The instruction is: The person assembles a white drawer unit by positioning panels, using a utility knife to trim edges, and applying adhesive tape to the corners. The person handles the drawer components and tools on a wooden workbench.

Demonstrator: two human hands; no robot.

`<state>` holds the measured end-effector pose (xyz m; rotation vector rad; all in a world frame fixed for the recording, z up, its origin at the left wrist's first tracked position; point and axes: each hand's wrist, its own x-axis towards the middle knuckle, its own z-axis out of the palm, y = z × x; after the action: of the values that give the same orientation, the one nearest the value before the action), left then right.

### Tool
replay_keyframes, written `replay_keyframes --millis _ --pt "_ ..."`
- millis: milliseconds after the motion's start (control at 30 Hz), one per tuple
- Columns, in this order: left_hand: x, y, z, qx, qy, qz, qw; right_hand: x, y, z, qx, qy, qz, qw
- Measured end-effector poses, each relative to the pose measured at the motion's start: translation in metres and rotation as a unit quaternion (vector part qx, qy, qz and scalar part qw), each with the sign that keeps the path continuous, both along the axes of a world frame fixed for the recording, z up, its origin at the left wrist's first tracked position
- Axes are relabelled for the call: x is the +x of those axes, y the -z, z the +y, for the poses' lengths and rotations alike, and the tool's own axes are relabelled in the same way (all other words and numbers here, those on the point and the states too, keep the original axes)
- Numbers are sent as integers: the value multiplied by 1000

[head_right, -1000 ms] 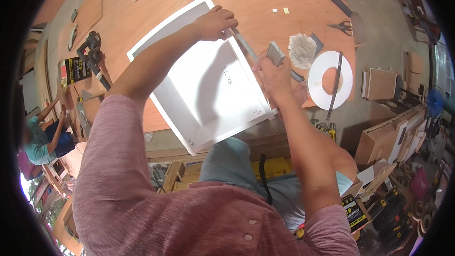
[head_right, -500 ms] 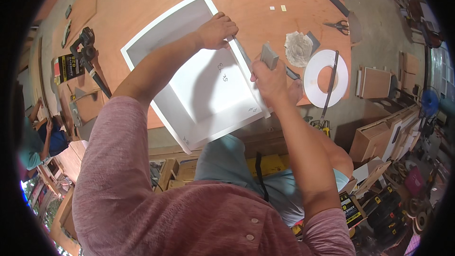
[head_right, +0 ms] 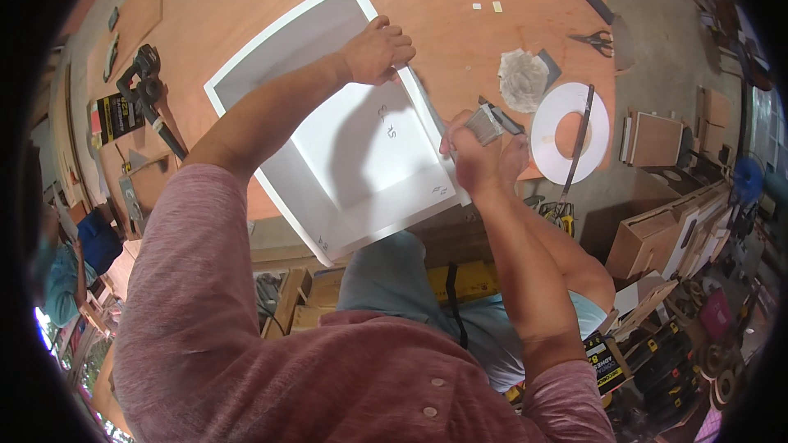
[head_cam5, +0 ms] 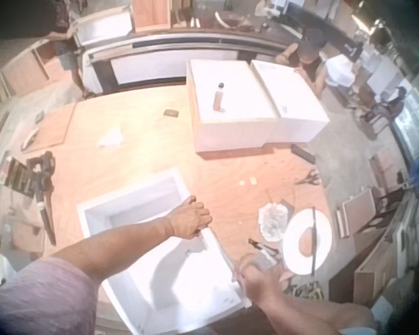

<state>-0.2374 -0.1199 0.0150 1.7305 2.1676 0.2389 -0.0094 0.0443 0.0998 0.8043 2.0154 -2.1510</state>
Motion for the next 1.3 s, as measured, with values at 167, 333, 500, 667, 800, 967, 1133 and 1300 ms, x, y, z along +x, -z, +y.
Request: replay_keyframes --millis 167,333,500,667,800,967,1133,1300 --pt "2 11 -4 53 -3 10 999 10 14 2 2 -5 22 1000" --pt "2 14 -2 59 5 32 998 33 44 -7 80 -32 77 993" --pt "6 -1 2 -9 -9 29 999 23 31 -3 117 -10 82 990" --pt "17 -27 7 39 -29 17 999 8 -21 23 132 17 -32 991" --pt "25 -24 1 6 -3 -41 999 8 -53 4 229 -47 -118 965" --pt "29 3 2 101 -26 -89 991 2 -58 -11 139 -32 -39 989" --pt "31 12 1 120 -18 -73 990 1 -61 -1 248 -80 -152 953" --pt "32 7 2 89 -12 -46 995 21 -25 7 112 -28 -57 992"
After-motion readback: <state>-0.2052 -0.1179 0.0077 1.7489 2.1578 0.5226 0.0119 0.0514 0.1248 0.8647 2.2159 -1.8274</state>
